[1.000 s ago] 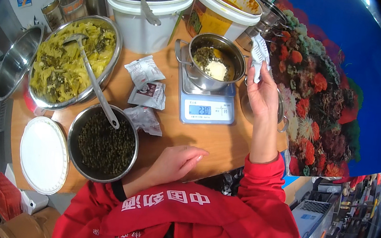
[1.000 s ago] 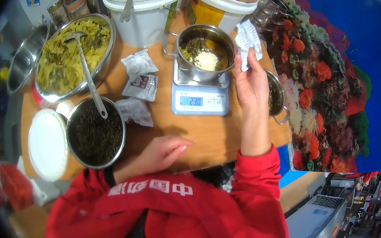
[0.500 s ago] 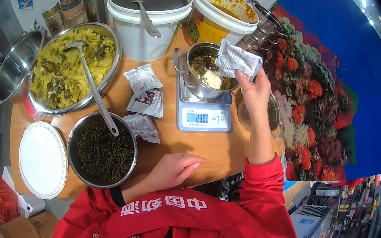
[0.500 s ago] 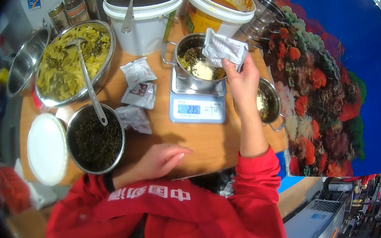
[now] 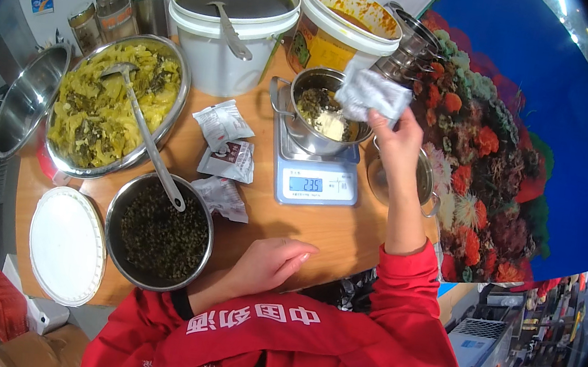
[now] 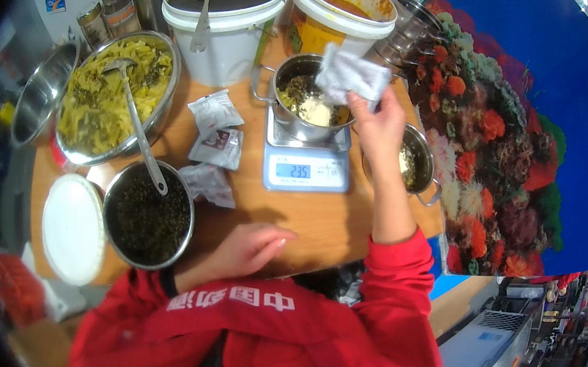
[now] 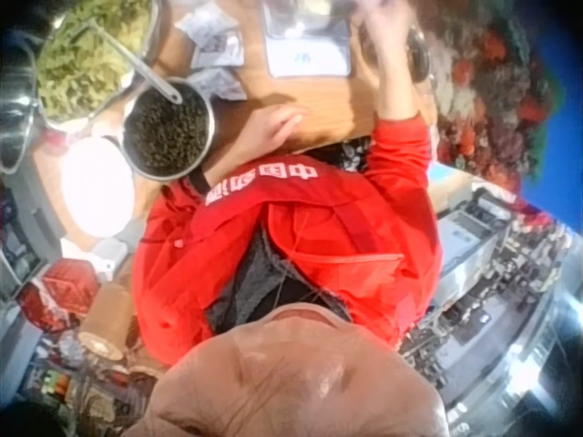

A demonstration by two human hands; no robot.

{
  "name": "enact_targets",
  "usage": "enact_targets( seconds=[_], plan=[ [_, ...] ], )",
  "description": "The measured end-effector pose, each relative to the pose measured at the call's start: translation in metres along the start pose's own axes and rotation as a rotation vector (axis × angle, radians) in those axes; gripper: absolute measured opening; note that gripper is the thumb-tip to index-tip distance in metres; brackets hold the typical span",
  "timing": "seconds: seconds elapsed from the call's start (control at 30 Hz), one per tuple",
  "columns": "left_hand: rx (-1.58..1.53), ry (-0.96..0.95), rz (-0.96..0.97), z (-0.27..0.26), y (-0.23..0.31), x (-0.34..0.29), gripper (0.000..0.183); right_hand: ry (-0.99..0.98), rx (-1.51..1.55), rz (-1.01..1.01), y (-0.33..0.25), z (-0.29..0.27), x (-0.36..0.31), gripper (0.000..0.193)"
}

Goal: The person weighs small packets of seasoning on a digital scale, pouring contents into a metal bowl. They handle multiple packets and adjust the bowl on the scale to measure the combined weight of the ingredients.

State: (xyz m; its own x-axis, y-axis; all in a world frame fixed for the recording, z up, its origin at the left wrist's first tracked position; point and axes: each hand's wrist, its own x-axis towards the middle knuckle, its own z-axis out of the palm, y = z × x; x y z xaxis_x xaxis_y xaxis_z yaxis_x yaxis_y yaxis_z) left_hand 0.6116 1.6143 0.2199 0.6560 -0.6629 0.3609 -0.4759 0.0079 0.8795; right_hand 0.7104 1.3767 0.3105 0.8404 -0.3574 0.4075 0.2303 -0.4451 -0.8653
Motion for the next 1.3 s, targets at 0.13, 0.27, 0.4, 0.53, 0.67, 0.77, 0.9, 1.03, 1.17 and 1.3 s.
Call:
enact_targets(
  seconds=[0.13, 0.27, 0.4, 0.53, 0.67, 0.77, 0.9, 1.03, 1.17, 1.3],
  plan=[
    [-0.012, -0.014, -0.035, 0.000, 0.000, -0.001, 0.019, -0.034, 0.007, -0.003, 0.004, -0.004, 0.002, 0.031],
    [-0.018, -0.026, -0.044, 0.000, 0.000, -0.001, 0.018, -0.012, 0.052, 0.053, 0.008, -0.005, 0.004, 0.034],
    [-0.043, -0.038, -0.073, 0.000, 0.000, -0.001, 0.018, 0.056, 0.121, 0.021, 0.010, -0.003, 0.004, 0.035],
    [-0.015, -0.026, -0.036, 0.000, -0.001, 0.000, 0.019, 0.078, 0.199, -0.030, 0.007, -0.003, 0.004, 0.035],
    [-0.016, -0.010, -0.033, 0.000, 0.000, 0.000, 0.019, 0.123, 0.208, 0.090, 0.003, -0.005, 0.002, 0.032],
    [-0.018, -0.003, -0.019, 0.000, 0.001, 0.000, 0.018, 0.122, 0.489, 0.205, 0.002, -0.015, 0.004, 0.027],
    [-0.036, -0.043, -0.081, 0.001, 0.000, -0.001, 0.017, 0.109, 0.739, 0.376, 0.006, -0.026, 0.004, 0.023],
    [-0.018, -0.015, -0.025, 0.002, -0.001, -0.001, 0.017, 0.081, 0.839, 0.392, 0.009, -0.028, 0.000, 0.023],
    [-0.014, -0.005, -0.005, 0.003, -0.002, -0.001, 0.018, 0.080, 0.836, 0.401, 0.007, -0.029, -0.002, 0.024],
    [-0.007, 0.002, -0.001, 0.004, -0.002, -0.001, 0.018, 0.091, 0.818, 0.394, 0.004, -0.027, -0.004, 0.026]
  ],
)
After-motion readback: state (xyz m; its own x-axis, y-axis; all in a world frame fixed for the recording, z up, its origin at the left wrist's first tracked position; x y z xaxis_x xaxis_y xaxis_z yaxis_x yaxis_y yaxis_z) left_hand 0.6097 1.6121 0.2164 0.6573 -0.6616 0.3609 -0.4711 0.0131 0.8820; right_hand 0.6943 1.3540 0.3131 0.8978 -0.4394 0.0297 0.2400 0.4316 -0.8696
